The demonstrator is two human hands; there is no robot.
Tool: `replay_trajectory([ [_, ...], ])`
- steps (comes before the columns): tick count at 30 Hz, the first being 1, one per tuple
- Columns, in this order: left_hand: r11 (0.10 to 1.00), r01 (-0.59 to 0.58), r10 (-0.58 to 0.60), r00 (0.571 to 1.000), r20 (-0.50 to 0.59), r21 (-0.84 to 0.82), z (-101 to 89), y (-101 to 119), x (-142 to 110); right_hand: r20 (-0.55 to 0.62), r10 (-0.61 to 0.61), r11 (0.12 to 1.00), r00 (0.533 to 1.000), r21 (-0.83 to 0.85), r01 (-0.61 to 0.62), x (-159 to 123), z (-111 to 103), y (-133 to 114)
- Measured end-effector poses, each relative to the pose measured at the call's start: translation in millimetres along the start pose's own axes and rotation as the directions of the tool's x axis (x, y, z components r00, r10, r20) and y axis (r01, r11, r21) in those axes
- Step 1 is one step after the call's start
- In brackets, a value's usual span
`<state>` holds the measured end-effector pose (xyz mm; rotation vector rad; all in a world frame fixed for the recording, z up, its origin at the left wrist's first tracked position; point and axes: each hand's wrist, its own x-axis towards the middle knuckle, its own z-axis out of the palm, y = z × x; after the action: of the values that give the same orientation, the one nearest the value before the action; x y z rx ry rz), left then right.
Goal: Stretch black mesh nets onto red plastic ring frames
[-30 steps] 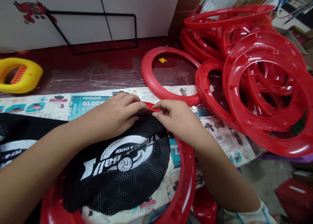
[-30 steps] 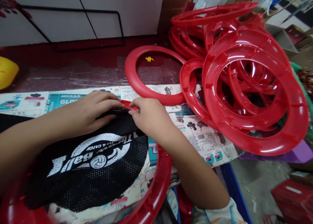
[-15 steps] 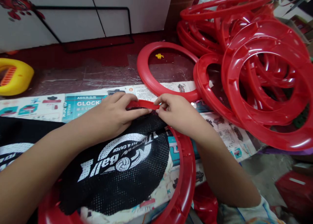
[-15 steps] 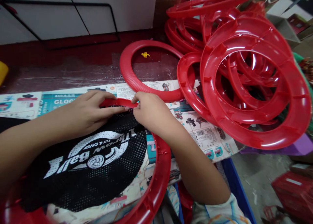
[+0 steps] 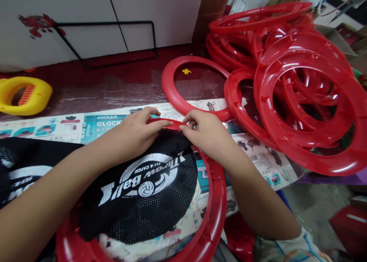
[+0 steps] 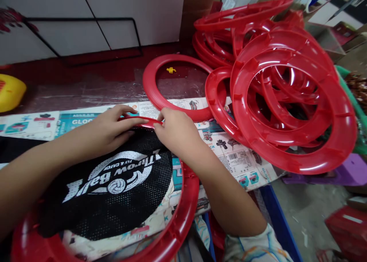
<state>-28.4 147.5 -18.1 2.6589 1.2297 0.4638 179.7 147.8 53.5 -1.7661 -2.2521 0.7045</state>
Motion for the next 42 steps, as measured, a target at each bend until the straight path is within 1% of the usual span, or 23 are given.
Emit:
replay_trajectory([
  [1, 0.999, 0.031, -0.031, 0.999, 0.024, -0.013, -2.4, -1, 2, 0.009, 0.004, 1.0, 1.0, -0.019, -0.004, -3, -3, -2],
  [3, 0.995, 0.099, -0.1, 0.991, 0.09, 0.017, -8.1, -3, 8, 0.097, -0.007, 0.995, 0.995, -0.096, 0.016, -10, -7, -6],
  [6, 0.965, 0.202, -0.227, 0.961, 0.156, 0.165, -17.4, -2, 15, 0.282, -0.036, 0.958, 0.959, -0.263, 0.114, -17, -2, -13],
  [7, 0.947, 0.239, -0.278, 0.945, 0.171, 0.217, -20.5, -1, 17, 0.315, -0.038, 0.939, 0.948, -0.313, 0.141, -19, 2, -15],
  [8, 0.925, 0.275, -0.33, 0.925, 0.191, 0.263, -23.8, 0, 18, 0.332, -0.04, 0.922, 0.942, -0.35, 0.163, -19, 7, -16],
  [10, 0.881, 0.336, -0.428, 0.866, 0.257, 0.334, -30.3, 5, 19, 0.344, -0.057, 0.898, 0.937, -0.393, 0.198, -20, 14, -16],
  [12, 0.853, 0.367, -0.49, 0.809, 0.324, 0.371, -36.6, 10, 17, 0.356, -0.101, 0.877, 0.929, -0.409, 0.252, -21, 17, -13],
  [13, 0.845, 0.375, -0.507, 0.789, 0.348, 0.381, -39.3, 13, 15, 0.366, -0.132, 0.863, 0.921, -0.415, 0.289, -22, 16, -12],
  [15, 0.838, 0.379, -0.521, 0.769, 0.37, 0.394, -43.7, 17, 8, 0.386, -0.19, 0.836, 0.903, -0.418, 0.355, -25, 15, -9],
  [17, 0.829, 0.384, -0.536, 0.753, 0.381, 0.408, -46.4, 17, 2, 0.384, -0.231, 0.822, 0.894, -0.415, 0.391, -28, 14, -9],
  [18, 0.835, 0.383, -0.529, 0.758, 0.383, 0.395, -47.0, 16, 0, 0.375, -0.24, 0.821, 0.896, -0.413, 0.393, -28, 15, -9],
  [19, 0.853, 0.376, -0.503, 0.775, 0.382, 0.361, -47.2, 13, -1, 0.351, -0.24, 0.826, 0.905, -0.416, 0.38, -28, 16, -10],
  [22, 0.927, 0.318, -0.371, 0.858, 0.355, 0.2, -44.3, 4, 2, 0.238, -0.236, 0.847, 0.942, -0.424, 0.32, -22, 26, -15],
  [24, 0.948, 0.308, -0.316, 0.903, 0.29, 0.075, -39.8, 0, 7, 0.181, -0.223, 0.863, 0.958, -0.421, 0.28, -17, 34, -18],
  [26, 0.942, 0.326, -0.303, 0.929, 0.21, -0.08, -34.2, 0, 12, 0.176, -0.197, 0.873, 0.964, -0.417, 0.254, -13, 41, -19],
  [28, 0.902, 0.347, -0.313, 0.935, 0.164, -0.256, -28.6, 3, 13, 0.193, -0.168, 0.879, 0.967, -0.414, 0.236, -12, 45, -19],
  [29, 0.875, 0.359, -0.32, 0.933, 0.166, -0.325, -25.9, 4, 12, 0.2, -0.162, 0.881, 0.966, -0.411, 0.233, -12, 46, -19],
  [32, 0.801, 0.392, -0.36, 0.919, 0.16, -0.453, -18.7, 6, 8, 0.195, -0.166, 0.885, 0.967, -0.403, 0.233, -13, 44, -19],
  [34, 0.785, 0.379, -0.365, 0.922, 0.128, -0.489, -14.9, 5, 5, 0.154, -0.171, 0.905, 0.973, -0.367, 0.217, -14, 40, -18],
  [37, 0.769, 0.365, -0.358, 0.926, 0.118, -0.526, -11.1, 2, 3, 0.104, -0.14, 0.96, 0.985, -0.229, 0.16, -13, 33, -17],
  [40, 0.75, 0.379, -0.369, 0.92, 0.131, -0.542, -9.0, 1, 5, 0.108, -0.1, 0.988, 0.989, -0.109, 0.112, -12, 30, -14],
  [42, 0.755, 0.38, -0.377, 0.918, 0.12, -0.534, -7.8, 3, 6, 0.105, -0.096, 0.994, 0.99, -0.049, 0.101, -11, 30, -13],
])
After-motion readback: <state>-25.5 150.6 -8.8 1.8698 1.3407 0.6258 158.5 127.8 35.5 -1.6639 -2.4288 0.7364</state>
